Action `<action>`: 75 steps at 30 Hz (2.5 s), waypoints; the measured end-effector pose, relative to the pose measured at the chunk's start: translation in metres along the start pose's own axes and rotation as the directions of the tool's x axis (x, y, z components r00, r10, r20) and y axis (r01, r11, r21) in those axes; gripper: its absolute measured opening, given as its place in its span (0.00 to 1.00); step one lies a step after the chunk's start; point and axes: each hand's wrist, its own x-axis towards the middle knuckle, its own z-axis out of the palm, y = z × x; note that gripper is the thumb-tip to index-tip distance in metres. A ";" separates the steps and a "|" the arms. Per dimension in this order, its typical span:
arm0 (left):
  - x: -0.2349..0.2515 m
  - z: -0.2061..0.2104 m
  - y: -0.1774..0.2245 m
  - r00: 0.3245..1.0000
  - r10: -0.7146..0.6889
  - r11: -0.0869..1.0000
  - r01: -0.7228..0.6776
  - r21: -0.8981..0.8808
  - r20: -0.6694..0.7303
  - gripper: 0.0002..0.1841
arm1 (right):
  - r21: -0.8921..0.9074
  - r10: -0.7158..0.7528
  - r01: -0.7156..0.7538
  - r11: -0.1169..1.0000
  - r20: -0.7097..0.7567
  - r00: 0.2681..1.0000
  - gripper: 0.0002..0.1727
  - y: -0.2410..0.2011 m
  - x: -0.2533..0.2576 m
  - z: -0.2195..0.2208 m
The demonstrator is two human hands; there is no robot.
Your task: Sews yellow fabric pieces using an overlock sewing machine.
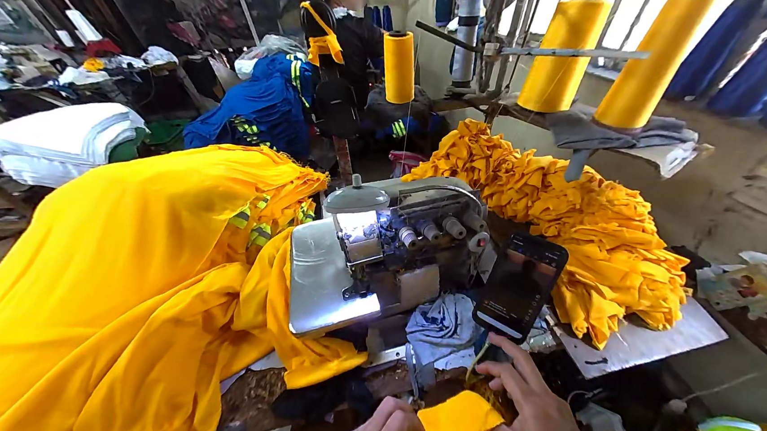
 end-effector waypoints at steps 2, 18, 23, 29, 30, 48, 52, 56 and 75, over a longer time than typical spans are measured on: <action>0.000 -0.001 0.001 1.000 0.005 1.000 -0.005 0.007 0.005 0.09 | 0.011 -0.028 0.028 1.000 0.009 1.000 0.26 -0.001 -0.001 0.000; -0.007 -0.018 -0.023 0.989 0.017 0.994 -0.002 0.109 -0.146 0.06 | 0.056 -0.339 0.336 0.940 0.057 0.939 0.11 -0.021 -0.004 0.040; -0.015 -0.024 -0.036 0.970 0.062 0.987 -0.024 0.161 -0.234 0.07 | 0.045 -0.409 0.408 0.912 0.030 0.912 0.10 -0.025 0.004 0.060; -0.030 -0.032 -0.047 0.951 0.042 0.987 0.009 0.163 -0.307 0.04 | 0.076 -0.461 0.458 0.886 0.028 0.887 0.16 -0.029 0.009 0.076; -0.033 -0.034 -0.048 0.950 0.018 0.988 0.030 0.150 -0.311 0.05 | 0.084 -0.463 0.459 0.884 0.033 0.886 0.16 -0.030 0.009 0.079; 0.000 -0.095 -0.067 0.824 -0.546 0.748 0.561 0.354 -0.151 0.13 | -0.123 0.102 -0.038 0.992 0.562 0.821 0.25 -0.101 0.086 0.091; 0.000 -0.089 -0.073 0.859 -0.486 0.748 0.505 0.431 -0.162 0.13 | -0.163 0.134 -0.051 0.985 0.555 0.821 0.19 -0.099 0.090 0.099; -0.012 -0.081 -0.081 0.927 -0.246 0.825 0.354 0.440 -0.285 0.09 | -0.059 0.001 0.026 0.998 0.410 0.912 0.16 -0.083 0.078 0.107; 0.098 -0.112 -0.026 0.939 0.255 0.882 -0.128 0.453 -0.231 0.09 | 0.828 -0.088 -0.021 0.560 0.085 0.993 0.11 -0.094 0.067 0.101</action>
